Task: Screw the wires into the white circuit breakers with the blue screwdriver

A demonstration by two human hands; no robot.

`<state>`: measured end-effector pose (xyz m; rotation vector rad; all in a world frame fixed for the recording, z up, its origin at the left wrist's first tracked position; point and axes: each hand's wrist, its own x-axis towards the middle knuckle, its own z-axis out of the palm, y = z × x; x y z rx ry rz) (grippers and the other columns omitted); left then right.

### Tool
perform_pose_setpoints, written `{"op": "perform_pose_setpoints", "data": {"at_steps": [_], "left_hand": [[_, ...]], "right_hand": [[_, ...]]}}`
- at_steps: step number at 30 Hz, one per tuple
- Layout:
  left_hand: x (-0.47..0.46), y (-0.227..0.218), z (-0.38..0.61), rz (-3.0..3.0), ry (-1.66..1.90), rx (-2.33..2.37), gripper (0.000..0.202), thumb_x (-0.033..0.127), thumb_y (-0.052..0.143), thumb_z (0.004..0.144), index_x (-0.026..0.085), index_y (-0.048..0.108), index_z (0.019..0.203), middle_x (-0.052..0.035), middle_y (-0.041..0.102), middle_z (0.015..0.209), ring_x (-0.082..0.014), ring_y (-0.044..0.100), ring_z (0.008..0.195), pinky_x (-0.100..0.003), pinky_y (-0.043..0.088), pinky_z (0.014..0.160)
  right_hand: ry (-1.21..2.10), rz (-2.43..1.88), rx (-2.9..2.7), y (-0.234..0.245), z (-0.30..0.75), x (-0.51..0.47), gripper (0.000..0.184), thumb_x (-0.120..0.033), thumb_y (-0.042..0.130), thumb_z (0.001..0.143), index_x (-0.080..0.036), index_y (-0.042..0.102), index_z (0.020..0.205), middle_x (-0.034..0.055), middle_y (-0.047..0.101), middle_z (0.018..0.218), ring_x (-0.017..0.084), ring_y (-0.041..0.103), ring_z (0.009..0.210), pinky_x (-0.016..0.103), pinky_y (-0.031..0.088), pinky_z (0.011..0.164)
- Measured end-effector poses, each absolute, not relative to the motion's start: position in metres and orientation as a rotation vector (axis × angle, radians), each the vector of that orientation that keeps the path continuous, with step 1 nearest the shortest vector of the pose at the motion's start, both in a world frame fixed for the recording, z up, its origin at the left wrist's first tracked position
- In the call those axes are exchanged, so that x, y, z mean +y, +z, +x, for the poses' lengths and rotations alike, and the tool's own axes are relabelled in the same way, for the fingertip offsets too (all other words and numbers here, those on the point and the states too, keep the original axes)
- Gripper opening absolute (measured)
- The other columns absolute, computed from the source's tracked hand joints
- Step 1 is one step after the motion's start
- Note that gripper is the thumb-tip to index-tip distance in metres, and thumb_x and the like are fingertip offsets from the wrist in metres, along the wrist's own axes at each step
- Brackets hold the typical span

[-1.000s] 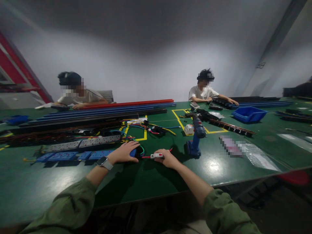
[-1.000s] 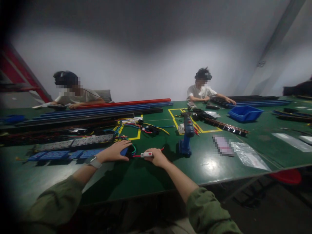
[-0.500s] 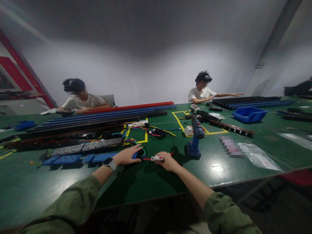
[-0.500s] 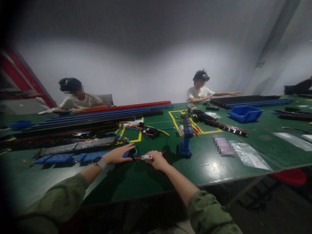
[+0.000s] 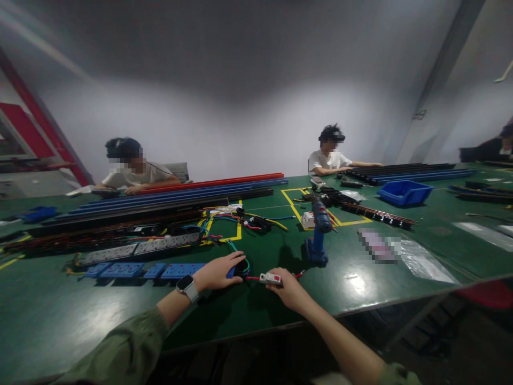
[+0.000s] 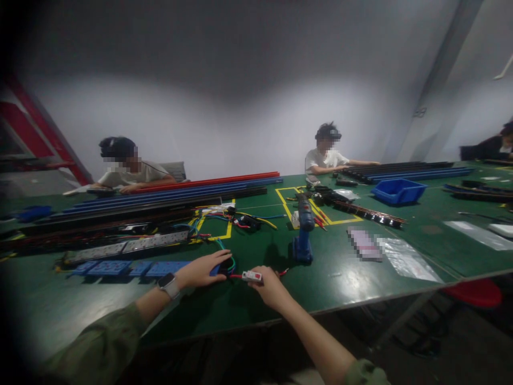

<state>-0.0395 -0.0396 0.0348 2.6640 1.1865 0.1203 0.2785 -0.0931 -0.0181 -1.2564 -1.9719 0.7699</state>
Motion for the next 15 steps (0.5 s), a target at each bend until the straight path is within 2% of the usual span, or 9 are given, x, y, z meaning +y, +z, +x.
{"op": "perform_pose_setpoints", "data": {"at_steps": [3, 10, 15], "left_hand": [[-0.058, 0.032, -0.025, 2.683, 0.169, 1.186, 0.085, 0.071, 0.054, 0.095, 0.029, 0.033, 0.166, -0.0112, 0.036, 0.170, -0.0314, 0.048, 0.148, -0.044, 0.039, 0.122], [-0.073, 0.032, -0.008, 2.748, 0.313, 1.231, 0.074, 0.068, 0.054, 0.096, 0.024, 0.048, 0.155, -0.0132, 0.056, 0.152, -0.0328, 0.045, 0.144, -0.050, 0.037, 0.123], [-0.075, 0.037, -0.005, 2.771, 0.302, 1.257, 0.064, 0.072, 0.053, 0.094, 0.022, 0.064, 0.132, -0.0162, 0.065, 0.131, -0.0357, 0.052, 0.130, -0.053, 0.039, 0.117]], "right_hand": [[0.781, -1.253, -1.952, -0.018, 0.295, -0.110, 0.027, -0.023, 0.077, 0.084, -0.023, 0.076, 0.111, 0.0074, 0.074, 0.105, 0.028, 0.067, 0.102, 0.036, 0.048, 0.090], [0.805, -1.212, -1.947, -0.010, 0.303, -0.120, 0.021, -0.021, 0.075, 0.084, -0.020, 0.073, 0.104, 0.0076, 0.071, 0.106, 0.025, 0.066, 0.097, 0.034, 0.048, 0.087], [0.784, -1.231, -1.909, -0.010, 0.301, -0.115, 0.017, -0.021, 0.079, 0.082, -0.019, 0.069, 0.096, 0.0075, 0.070, 0.104, 0.026, 0.065, 0.097, 0.034, 0.049, 0.086]]}}
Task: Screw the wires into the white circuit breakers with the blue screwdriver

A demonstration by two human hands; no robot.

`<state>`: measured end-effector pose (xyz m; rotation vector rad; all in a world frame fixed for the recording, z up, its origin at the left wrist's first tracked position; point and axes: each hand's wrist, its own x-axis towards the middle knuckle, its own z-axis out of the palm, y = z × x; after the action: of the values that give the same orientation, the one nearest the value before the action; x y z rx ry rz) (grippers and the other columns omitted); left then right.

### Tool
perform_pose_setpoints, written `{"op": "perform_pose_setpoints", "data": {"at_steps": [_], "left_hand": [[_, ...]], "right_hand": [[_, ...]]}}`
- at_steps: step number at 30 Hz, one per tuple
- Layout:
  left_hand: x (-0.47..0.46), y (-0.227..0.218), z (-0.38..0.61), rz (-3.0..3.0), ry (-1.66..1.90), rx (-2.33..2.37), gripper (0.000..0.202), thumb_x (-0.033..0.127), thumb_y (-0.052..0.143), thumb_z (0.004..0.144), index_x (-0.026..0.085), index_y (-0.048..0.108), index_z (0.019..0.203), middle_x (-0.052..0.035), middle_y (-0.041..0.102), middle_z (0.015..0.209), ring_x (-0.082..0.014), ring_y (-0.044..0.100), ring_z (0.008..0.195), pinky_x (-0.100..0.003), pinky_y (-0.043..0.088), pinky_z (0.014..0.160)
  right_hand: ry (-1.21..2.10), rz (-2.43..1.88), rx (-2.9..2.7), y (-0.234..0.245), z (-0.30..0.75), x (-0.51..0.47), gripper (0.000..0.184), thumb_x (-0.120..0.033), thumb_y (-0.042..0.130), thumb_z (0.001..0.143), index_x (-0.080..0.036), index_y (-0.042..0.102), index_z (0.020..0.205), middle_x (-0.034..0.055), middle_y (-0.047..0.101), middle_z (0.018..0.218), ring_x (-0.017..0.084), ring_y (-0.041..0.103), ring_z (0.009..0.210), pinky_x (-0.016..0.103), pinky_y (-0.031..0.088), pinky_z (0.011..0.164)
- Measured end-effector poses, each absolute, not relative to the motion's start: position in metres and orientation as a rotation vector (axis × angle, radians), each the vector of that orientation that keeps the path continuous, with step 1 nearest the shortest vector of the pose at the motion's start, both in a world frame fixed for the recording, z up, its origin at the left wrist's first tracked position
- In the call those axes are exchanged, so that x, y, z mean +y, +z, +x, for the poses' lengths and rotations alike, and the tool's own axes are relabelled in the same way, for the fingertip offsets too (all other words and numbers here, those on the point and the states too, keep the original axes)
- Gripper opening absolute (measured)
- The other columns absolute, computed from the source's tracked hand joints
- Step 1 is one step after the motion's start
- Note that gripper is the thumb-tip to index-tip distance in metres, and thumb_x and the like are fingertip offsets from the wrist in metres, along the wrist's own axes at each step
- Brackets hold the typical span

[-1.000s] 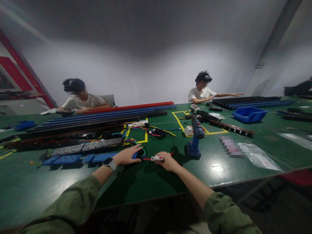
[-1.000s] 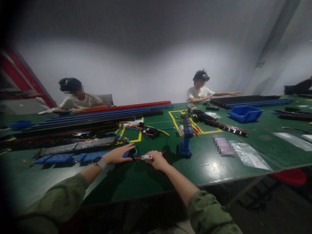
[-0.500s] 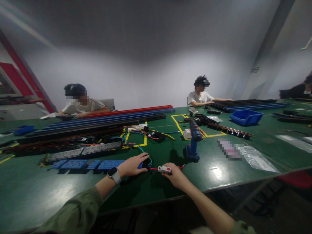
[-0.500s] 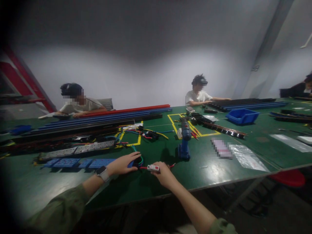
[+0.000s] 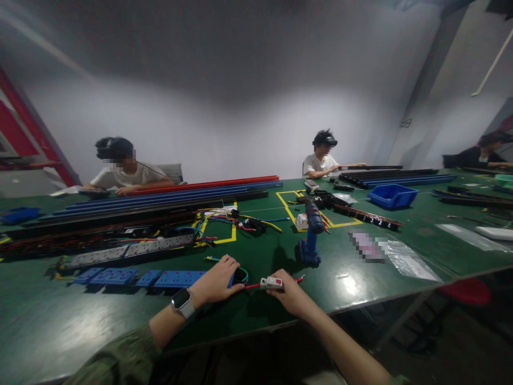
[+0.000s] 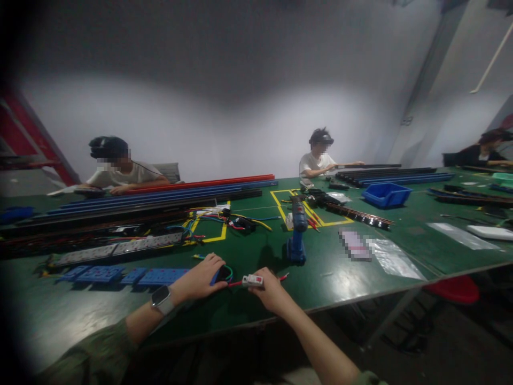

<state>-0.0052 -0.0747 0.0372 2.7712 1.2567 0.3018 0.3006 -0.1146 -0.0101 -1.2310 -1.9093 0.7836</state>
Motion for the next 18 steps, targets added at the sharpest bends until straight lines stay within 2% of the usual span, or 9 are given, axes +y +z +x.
{"op": "perform_pose_setpoints", "data": {"at_steps": [2, 5, 9, 13, 18], "left_hand": [[-0.078, 0.035, -0.009, 2.748, 0.296, 1.293, 0.060, 0.073, 0.052, 0.094, 0.023, 0.065, 0.126, -0.0165, 0.066, 0.125, -0.0353, 0.057, 0.122, -0.052, 0.043, 0.112], [-0.083, 0.028, -0.024, 2.711, 0.305, 1.380, 0.059, 0.073, 0.050, 0.094, 0.026, 0.065, 0.126, -0.0159, 0.065, 0.123, -0.0347, 0.060, 0.115, -0.051, 0.047, 0.104], [-0.088, 0.025, -0.059, 2.666, 0.303, 1.492, 0.060, 0.072, 0.052, 0.093, 0.026, 0.064, 0.131, -0.0156, 0.066, 0.126, -0.0347, 0.061, 0.115, -0.051, 0.047, 0.103], [-0.089, 0.028, -0.106, 2.558, 0.269, 1.608, 0.055, 0.068, 0.050, 0.095, 0.026, 0.068, 0.125, -0.0136, 0.069, 0.120, -0.0319, 0.064, 0.110, -0.046, 0.050, 0.099], [-0.090, 0.031, -0.169, 2.455, 0.250, 1.702, 0.054, 0.067, 0.050, 0.094, 0.028, 0.069, 0.127, -0.0111, 0.071, 0.124, -0.0316, 0.066, 0.116, -0.043, 0.050, 0.105]], "right_hand": [[0.784, -1.254, -1.923, -0.010, 0.297, -0.114, 0.018, -0.022, 0.079, 0.083, -0.020, 0.069, 0.098, 0.0078, 0.070, 0.105, 0.026, 0.066, 0.098, 0.034, 0.049, 0.087], [0.756, -1.282, -1.985, -0.009, 0.286, -0.114, 0.019, -0.024, 0.080, 0.085, -0.021, 0.069, 0.100, 0.0085, 0.070, 0.109, 0.026, 0.065, 0.101, 0.034, 0.048, 0.088], [0.679, -1.335, -2.085, -0.006, 0.251, -0.109, 0.022, -0.026, 0.081, 0.086, -0.023, 0.069, 0.104, 0.0077, 0.069, 0.114, 0.024, 0.064, 0.104, 0.032, 0.045, 0.087], [0.671, -1.349, -2.151, -0.004, 0.198, -0.095, 0.028, -0.033, 0.083, 0.085, -0.022, 0.066, 0.104, 0.0084, 0.067, 0.115, 0.025, 0.062, 0.103, 0.032, 0.042, 0.085], [0.738, -1.285, -2.141, -0.003, 0.129, -0.078, 0.038, -0.033, 0.081, 0.084, -0.021, 0.061, 0.115, 0.0102, 0.066, 0.119, 0.029, 0.061, 0.108, 0.037, 0.042, 0.088]]}}
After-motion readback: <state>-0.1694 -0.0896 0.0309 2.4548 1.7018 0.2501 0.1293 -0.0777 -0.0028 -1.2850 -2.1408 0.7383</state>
